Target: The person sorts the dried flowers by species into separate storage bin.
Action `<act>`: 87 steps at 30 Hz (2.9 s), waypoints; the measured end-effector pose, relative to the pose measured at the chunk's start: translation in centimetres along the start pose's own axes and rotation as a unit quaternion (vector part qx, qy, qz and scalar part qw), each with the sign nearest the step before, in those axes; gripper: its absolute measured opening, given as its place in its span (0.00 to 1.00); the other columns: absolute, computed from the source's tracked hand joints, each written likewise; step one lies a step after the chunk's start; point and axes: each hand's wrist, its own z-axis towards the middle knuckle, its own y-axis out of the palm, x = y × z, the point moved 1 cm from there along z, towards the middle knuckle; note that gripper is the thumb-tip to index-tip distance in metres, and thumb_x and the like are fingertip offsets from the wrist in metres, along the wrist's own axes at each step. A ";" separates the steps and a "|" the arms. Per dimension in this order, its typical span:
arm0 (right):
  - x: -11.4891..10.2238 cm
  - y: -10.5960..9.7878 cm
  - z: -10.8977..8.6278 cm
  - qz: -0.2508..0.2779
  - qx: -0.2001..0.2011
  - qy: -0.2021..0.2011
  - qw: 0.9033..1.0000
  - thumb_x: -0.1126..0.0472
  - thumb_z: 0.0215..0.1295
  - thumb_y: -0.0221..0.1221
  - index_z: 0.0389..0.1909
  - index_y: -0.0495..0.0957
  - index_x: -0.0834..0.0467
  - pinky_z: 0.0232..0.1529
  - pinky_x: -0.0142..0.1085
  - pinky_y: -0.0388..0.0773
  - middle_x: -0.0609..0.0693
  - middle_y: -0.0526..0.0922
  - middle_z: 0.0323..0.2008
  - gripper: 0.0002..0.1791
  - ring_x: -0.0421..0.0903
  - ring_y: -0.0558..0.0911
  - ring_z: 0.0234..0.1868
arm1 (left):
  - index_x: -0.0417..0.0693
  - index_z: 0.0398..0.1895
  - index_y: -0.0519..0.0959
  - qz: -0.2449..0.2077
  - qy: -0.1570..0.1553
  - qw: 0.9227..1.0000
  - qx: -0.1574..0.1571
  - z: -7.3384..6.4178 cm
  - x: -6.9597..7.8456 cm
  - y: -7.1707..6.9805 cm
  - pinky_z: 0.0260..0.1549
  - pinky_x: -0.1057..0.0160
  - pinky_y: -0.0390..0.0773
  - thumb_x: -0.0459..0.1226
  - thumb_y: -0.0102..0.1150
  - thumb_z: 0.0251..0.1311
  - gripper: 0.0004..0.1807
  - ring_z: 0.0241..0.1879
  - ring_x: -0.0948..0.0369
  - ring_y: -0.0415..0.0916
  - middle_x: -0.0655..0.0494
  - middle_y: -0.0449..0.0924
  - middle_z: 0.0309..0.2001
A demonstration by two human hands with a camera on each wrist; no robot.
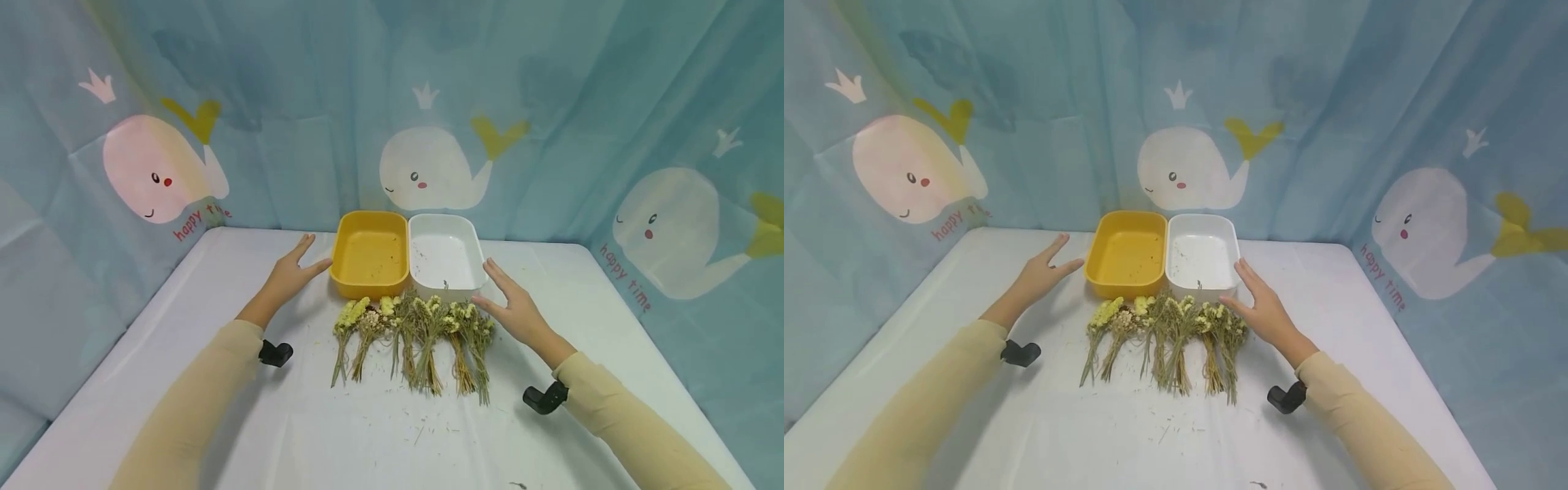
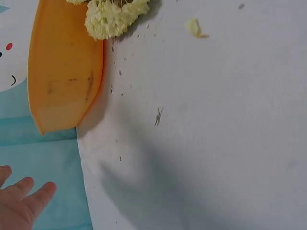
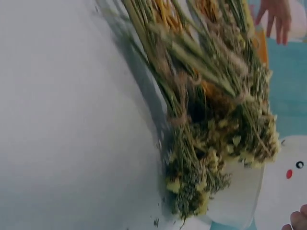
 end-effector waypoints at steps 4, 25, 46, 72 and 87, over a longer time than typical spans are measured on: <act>-0.7 0.5 -0.5 0.011 -0.001 -0.004 1.000 0.43 0.69 0.59 0.80 0.49 0.46 0.74 0.66 0.54 0.51 0.47 0.81 0.44 0.60 0.52 0.79 | 0.69 0.80 0.38 -0.025 -0.012 1.000 -0.001 -0.1 0.3 0.2 0.74 0.32 0.49 0.74 0.48 0.57 0.54 0.80 0.45 0.37 0.56 0.34 0.82; -3.9 3.6 -3.6 0.092 0.019 -0.004 0.996 0.48 0.65 0.65 0.75 0.62 0.53 0.70 0.55 0.71 0.54 0.67 0.73 0.40 0.58 0.67 0.73 | 0.57 0.81 0.49 -0.217 -0.001 0.976 -0.020 -1.3 -0.3 3.0 0.71 0.48 0.69 0.56 0.55 0.69 0.43 0.77 0.49 0.54 0.52 0.48 0.80; -6.1 5.5 -4.9 0.170 0.017 0.062 0.983 0.52 0.58 0.71 0.65 0.74 0.63 0.56 0.38 0.83 0.61 0.78 0.63 0.36 0.58 0.80 0.62 | 0.51 0.80 0.49 -0.312 -0.025 0.950 -0.014 -0.1 -1.2 4.4 0.67 0.51 0.73 0.49 0.54 0.72 0.40 0.76 0.52 0.58 0.51 0.49 0.80; -6.0 7.4 -4.5 0.173 0.007 0.137 0.975 0.54 0.56 0.73 0.53 0.82 0.65 0.38 0.34 0.87 0.58 0.88 0.45 0.27 0.49 0.88 0.43 | 0.52 0.80 0.52 -0.353 -0.014 0.936 -0.008 0.0 -1.9 5.3 0.68 0.49 0.73 0.46 0.58 0.70 0.40 0.75 0.52 0.60 0.49 0.51 0.79; -5.8 8.3 -3.3 0.298 -0.021 0.228 0.927 0.57 0.60 0.70 0.51 0.81 0.70 0.42 0.42 0.89 0.62 0.88 0.41 0.24 0.52 0.90 0.37 | 0.52 0.79 0.54 -0.354 -0.014 0.935 -0.007 0.1 -1.9 5.6 0.68 0.49 0.73 0.46 0.58 0.70 0.39 0.75 0.52 0.60 0.50 0.53 0.79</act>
